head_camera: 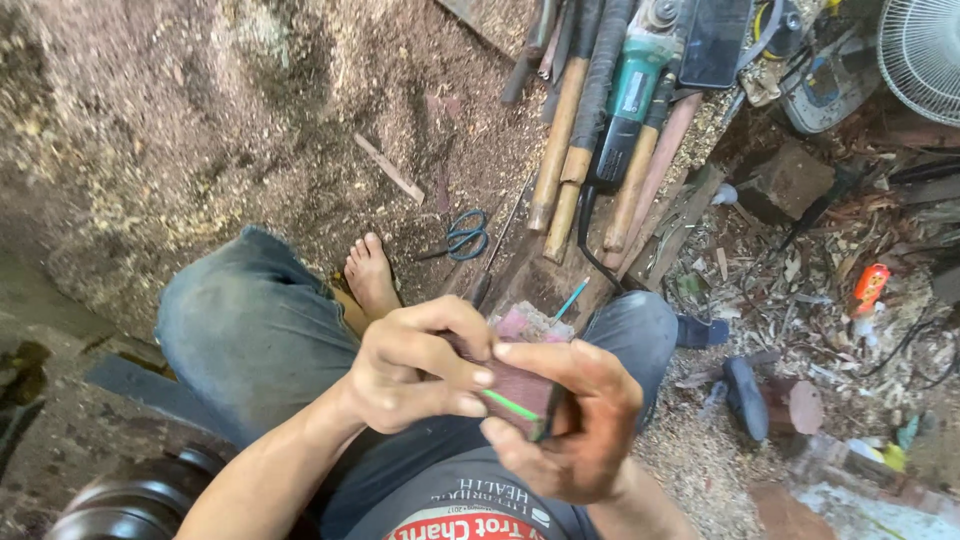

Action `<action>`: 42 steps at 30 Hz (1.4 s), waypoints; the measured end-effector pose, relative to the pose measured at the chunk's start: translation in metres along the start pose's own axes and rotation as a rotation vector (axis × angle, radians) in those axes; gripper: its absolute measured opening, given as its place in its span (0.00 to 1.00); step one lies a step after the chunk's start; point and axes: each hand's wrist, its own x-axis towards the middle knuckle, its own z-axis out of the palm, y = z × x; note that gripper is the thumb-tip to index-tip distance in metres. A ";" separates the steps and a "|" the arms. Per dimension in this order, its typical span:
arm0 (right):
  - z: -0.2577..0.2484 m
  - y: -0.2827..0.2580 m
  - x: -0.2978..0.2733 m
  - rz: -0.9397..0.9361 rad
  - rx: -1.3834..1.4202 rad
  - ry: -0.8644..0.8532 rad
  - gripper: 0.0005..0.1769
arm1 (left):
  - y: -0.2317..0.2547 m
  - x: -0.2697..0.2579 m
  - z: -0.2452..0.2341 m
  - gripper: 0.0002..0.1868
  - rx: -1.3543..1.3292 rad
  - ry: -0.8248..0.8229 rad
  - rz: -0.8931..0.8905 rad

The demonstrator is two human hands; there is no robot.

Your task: Cutting and shaping pieces of sandpaper using scissors.

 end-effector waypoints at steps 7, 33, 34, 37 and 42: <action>0.035 -0.013 0.022 -0.455 -0.155 0.157 0.32 | -0.013 -0.022 0.000 0.10 -0.268 0.145 -0.119; -0.015 0.024 0.018 -0.612 -0.221 -0.155 0.18 | 0.017 0.011 0.011 0.13 0.380 0.011 0.265; -0.015 0.022 0.017 -0.611 -0.229 -0.156 0.18 | 0.017 0.011 0.012 0.13 0.374 0.013 0.270; -0.011 0.019 0.017 -0.639 -0.253 -0.105 0.14 | 0.018 0.010 0.013 0.13 0.395 0.024 0.282; -0.010 0.015 0.016 -0.635 -0.247 -0.073 0.09 | 0.018 0.004 0.021 0.13 0.345 0.103 0.190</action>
